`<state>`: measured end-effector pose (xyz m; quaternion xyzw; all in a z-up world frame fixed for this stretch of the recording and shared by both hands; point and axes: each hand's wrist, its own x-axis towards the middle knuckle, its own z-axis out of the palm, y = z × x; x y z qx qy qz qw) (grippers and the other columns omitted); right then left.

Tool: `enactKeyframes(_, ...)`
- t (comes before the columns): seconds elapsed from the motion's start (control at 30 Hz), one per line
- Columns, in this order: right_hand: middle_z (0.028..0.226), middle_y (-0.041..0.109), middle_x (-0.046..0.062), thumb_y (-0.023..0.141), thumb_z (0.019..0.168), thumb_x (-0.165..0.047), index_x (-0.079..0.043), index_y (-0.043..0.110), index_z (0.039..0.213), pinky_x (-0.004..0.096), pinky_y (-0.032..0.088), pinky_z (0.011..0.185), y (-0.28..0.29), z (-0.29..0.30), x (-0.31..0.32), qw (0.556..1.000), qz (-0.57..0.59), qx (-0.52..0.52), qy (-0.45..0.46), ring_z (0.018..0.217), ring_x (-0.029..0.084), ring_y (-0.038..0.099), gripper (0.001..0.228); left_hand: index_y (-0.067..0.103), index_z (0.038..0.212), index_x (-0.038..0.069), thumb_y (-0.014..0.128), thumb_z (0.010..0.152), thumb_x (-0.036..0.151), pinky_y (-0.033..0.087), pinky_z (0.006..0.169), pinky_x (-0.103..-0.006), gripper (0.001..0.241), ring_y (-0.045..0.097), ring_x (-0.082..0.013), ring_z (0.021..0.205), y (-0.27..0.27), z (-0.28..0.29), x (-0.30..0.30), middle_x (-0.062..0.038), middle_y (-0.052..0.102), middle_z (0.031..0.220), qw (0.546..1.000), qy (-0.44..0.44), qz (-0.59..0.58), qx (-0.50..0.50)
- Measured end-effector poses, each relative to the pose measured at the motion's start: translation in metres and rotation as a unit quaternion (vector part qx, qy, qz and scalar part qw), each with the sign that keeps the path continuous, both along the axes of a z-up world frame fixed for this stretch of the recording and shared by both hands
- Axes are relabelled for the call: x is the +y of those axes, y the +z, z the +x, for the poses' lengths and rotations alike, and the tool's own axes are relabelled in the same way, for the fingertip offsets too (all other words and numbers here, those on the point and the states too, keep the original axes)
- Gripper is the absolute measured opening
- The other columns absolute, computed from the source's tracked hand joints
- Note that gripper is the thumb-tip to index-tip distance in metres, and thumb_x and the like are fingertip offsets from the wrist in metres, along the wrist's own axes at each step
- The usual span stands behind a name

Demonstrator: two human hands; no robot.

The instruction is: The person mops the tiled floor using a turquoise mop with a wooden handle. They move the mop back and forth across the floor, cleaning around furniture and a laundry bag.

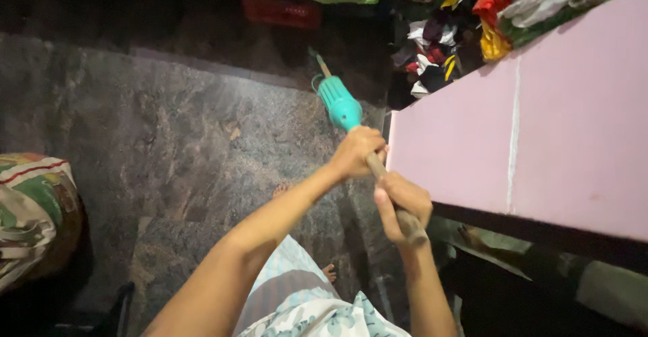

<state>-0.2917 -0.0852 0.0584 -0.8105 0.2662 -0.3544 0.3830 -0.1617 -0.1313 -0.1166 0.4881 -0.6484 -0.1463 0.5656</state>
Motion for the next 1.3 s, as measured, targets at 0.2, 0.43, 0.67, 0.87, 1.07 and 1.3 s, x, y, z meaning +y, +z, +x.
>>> enactKeyframes(0.2, 0.071, 0.061, 0.010, 0.059, 0.089, 0.003, 0.011, 0.066, 0.088, 0.027, 0.039, 0.057, 0.064, -0.121, 0.097, 0.980, 0.134, 0.004, -0.150, 0.060, 0.016, 0.052, 0.011, 0.052, 0.059, 0.010, 0.070, 0.084, 0.020, 0.042, 0.055, -0.0488, 0.033, 0.057, -0.0349, 0.056, 0.044, -0.123, 0.076, -0.011, 0.052, 0.057, 0.998, -0.033, -0.043, -0.012)
enactKeyframes(0.43, 0.055, 0.052, 0.001, 0.055, 0.097, -0.001, -0.008, 0.046, 0.067, 0.032, 0.046, 0.054, 0.073, -0.258, 0.217, 0.969, 0.045, -0.205, -0.129, 0.044, 0.009, 0.047, 0.032, 0.066, 0.070, 0.014, 0.066, 0.090, 0.034, 0.043, 0.052, -0.0485, 0.029, 0.062, -0.0360, 0.057, 0.090, -0.261, 0.196, -0.011, 0.060, 0.060, 0.965, -0.245, 0.081, -0.041)
enactKeyframes(0.67, 0.057, 0.051, 0.000, 0.064, 0.101, -0.017, -0.008, 0.046, 0.085, 0.033, 0.051, 0.054, 0.049, -0.339, 0.250, 0.976, -0.021, -0.208, 0.055, 0.047, 0.012, 0.051, 0.026, 0.071, 0.081, 0.013, 0.065, 0.091, 0.033, 0.043, 0.050, -0.0469, 0.023, 0.061, -0.0362, 0.056, 0.112, -0.308, 0.247, -0.012, 0.060, 0.060, 0.937, -0.334, 0.096, -0.045)
enactKeyframes(0.87, 0.058, 0.050, -0.001, 0.058, 0.103, -0.022, -0.012, 0.049, 0.087, 0.035, 0.051, 0.054, 0.054, -0.345, 0.240, 0.980, -0.016, -0.198, 0.021, 0.046, 0.011, 0.049, 0.021, 0.066, 0.070, 0.011, 0.068, 0.091, 0.029, 0.040, 0.050, -0.0479, 0.028, 0.058, -0.0365, 0.054, 0.108, -0.313, 0.233, -0.013, 0.056, 0.056, 0.943, -0.313, 0.093, -0.064)
enactKeyframes(1.07, 0.060, 0.057, 0.002, 0.064, 0.100, -0.027, -0.009, 0.049, 0.072, 0.036, 0.056, 0.057, 0.042, -0.289, 0.200, 0.955, -0.087, -0.280, -0.054, 0.051, 0.014, 0.056, 0.036, 0.059, 0.066, 0.011, 0.068, 0.091, 0.026, 0.043, 0.053, -0.0479, 0.031, 0.059, -0.0351, 0.057, 0.089, -0.295, 0.189, -0.012, 0.055, 0.057, 0.964, -0.261, 0.029, -0.040)
enactKeyframes(1.3, 0.061, 0.055, 0.007, 0.063, 0.090, -0.011, -0.003, 0.051, 0.069, 0.036, 0.050, 0.056, 0.004, -0.221, 0.085, 0.965, -0.089, -0.245, -0.015, 0.053, 0.021, 0.056, 0.026, 0.058, 0.064, 0.011, 0.071, 0.083, 0.022, 0.045, 0.059, -0.0486, 0.025, 0.059, -0.0358, 0.062, 0.027, -0.241, 0.072, -0.010, 0.057, 0.061, 0.978, -0.203, -0.012, -0.038)
